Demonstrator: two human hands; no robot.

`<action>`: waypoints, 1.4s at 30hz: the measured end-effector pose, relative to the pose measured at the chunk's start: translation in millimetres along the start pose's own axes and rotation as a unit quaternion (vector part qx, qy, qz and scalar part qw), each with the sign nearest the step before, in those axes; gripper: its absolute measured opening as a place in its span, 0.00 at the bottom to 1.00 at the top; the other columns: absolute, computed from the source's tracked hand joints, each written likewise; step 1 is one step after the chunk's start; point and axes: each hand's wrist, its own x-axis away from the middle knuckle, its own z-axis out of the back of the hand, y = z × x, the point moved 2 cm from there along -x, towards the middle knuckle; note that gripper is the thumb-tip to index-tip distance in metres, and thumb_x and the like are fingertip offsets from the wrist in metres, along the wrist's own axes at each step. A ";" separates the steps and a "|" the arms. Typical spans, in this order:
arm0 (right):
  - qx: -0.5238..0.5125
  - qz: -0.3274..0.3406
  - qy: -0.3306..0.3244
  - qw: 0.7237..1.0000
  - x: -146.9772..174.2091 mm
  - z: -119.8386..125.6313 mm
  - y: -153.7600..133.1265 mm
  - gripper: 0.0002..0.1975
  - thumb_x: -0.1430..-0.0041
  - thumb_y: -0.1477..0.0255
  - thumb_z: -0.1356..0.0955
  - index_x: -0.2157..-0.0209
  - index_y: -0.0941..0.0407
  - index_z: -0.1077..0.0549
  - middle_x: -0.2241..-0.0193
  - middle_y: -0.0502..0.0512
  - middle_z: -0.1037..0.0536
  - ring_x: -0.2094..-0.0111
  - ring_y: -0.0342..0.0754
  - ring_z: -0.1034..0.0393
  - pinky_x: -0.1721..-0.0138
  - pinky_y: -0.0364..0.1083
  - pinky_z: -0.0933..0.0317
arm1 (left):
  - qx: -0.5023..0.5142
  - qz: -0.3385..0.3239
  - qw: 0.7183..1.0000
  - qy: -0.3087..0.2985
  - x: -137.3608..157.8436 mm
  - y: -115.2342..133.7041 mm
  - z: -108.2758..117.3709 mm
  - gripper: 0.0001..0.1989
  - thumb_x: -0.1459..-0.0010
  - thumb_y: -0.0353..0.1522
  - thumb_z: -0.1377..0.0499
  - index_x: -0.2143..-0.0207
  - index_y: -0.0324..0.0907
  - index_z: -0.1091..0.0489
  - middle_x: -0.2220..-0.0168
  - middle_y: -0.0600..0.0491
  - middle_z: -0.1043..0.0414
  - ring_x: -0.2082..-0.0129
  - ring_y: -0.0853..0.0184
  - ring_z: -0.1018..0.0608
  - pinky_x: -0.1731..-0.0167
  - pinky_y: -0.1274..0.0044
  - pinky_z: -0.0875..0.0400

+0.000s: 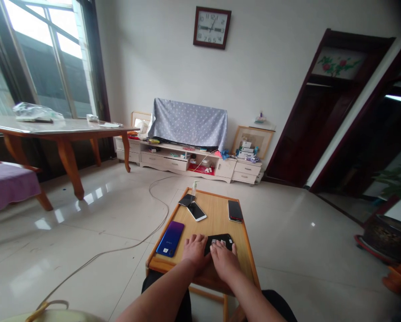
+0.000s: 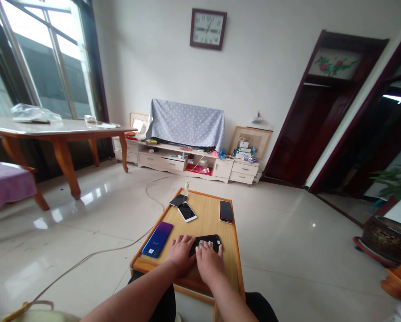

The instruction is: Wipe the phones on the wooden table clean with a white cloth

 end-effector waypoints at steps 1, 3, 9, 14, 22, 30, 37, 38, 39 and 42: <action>-0.001 0.000 -0.001 1.000 -6.0 0.6 0.1 0.29 0.28 0.59 0.52 0.39 0.48 0.31 0.35 0.53 0.35 0.33 0.53 0.47 0.33 0.67 0.72 | -0.001 -0.001 1.000 -0.001 -0.5 -0.2 -0.2 0.28 0.40 0.49 0.50 0.40 0.52 0.36 0.42 0.49 0.33 0.43 0.52 0.35 0.45 0.63 0.42; -0.002 -0.002 -0.003 1.000 -17.4 1.8 1.6 0.28 0.28 0.59 0.52 0.39 0.47 0.32 0.35 0.54 0.35 0.33 0.53 0.47 0.33 0.67 0.70 | -0.003 -0.001 1.000 -0.004 -1.3 -0.4 -0.4 0.29 0.40 0.50 0.50 0.40 0.52 0.36 0.42 0.48 0.33 0.43 0.52 0.35 0.46 0.63 0.42; -0.001 -0.006 0.002 1.000 -20.4 -2.4 9.6 0.27 0.28 0.60 0.52 0.37 0.48 0.35 0.34 0.53 0.38 0.32 0.52 0.50 0.33 0.66 0.68 | -0.012 -0.004 1.000 -0.008 -3.4 -0.6 -1.9 0.30 0.40 0.52 0.51 0.39 0.52 0.37 0.41 0.48 0.34 0.42 0.51 0.36 0.45 0.62 0.43; 0.001 0.000 0.012 1.000 10.0 -9.2 14.8 0.28 0.28 0.59 0.51 0.35 0.50 0.37 0.33 0.53 0.40 0.31 0.53 0.53 0.32 0.63 0.71 | -0.021 -0.005 1.000 -0.012 -7.0 -0.6 -6.7 0.30 0.41 0.49 0.49 0.39 0.48 0.38 0.40 0.47 0.35 0.42 0.51 0.36 0.44 0.61 0.43; -0.016 0.008 0.022 1.000 11.0 6.3 17.7 0.27 0.28 0.59 0.51 0.39 0.48 0.32 0.36 0.52 0.35 0.33 0.54 0.47 0.32 0.65 0.71 | -0.044 -0.018 0.998 -0.028 -24.9 4.2 -7.4 0.29 0.44 0.47 0.47 0.43 0.45 0.34 0.44 0.43 0.33 0.44 0.50 0.34 0.45 0.61 0.42; -0.024 0.012 0.036 0.999 7.6 15.3 16.7 0.27 0.28 0.62 0.51 0.41 0.48 0.30 0.38 0.53 0.31 0.34 0.54 0.43 0.32 0.66 0.68 | -0.054 -0.048 0.997 -0.031 -35.7 8.0 -5.4 0.33 0.45 0.50 0.46 0.40 0.47 0.36 0.41 0.46 0.35 0.42 0.51 0.35 0.40 0.63 0.46; -0.021 0.003 0.027 0.999 1.3 -1.3 26.0 0.27 0.29 0.59 0.49 0.38 0.47 0.32 0.36 0.53 0.35 0.34 0.57 0.46 0.31 0.64 0.66 | -0.047 -0.062 0.996 -0.046 -44.4 4.0 -11.8 0.34 0.42 0.52 0.50 0.37 0.48 0.37 0.41 0.45 0.33 0.42 0.50 0.35 0.39 0.62 0.46; -0.025 -0.001 0.024 0.999 -1.6 -4.8 28.2 0.27 0.29 0.59 0.49 0.38 0.47 0.32 0.36 0.52 0.35 0.34 0.57 0.45 0.31 0.64 0.65 | -0.044 -0.063 0.996 -0.048 -45.8 3.0 -12.4 0.34 0.41 0.52 0.50 0.37 0.47 0.38 0.41 0.45 0.34 0.42 0.51 0.35 0.39 0.62 0.46; -0.026 -0.006 0.023 0.999 -4.8 -8.1 30.4 0.27 0.29 0.59 0.49 0.39 0.46 0.31 0.36 0.51 0.35 0.34 0.58 0.45 0.31 0.63 0.65 | -0.042 -0.064 0.996 -0.052 -47.2 1.9 -13.0 0.34 0.41 0.52 0.50 0.37 0.47 0.38 0.41 0.45 0.34 0.42 0.50 0.35 0.39 0.62 0.46; -0.023 -0.017 0.018 0.999 -14.7 -15.4 35.0 0.26 0.30 0.58 0.47 0.40 0.45 0.30 0.37 0.51 0.34 0.35 0.59 0.44 0.31 0.64 0.63 | -0.035 -0.068 0.995 -0.059 -50.9 -0.9 -15.0 0.35 0.42 0.53 0.49 0.37 0.48 0.38 0.42 0.45 0.33 0.43 0.50 0.34 0.40 0.61 0.45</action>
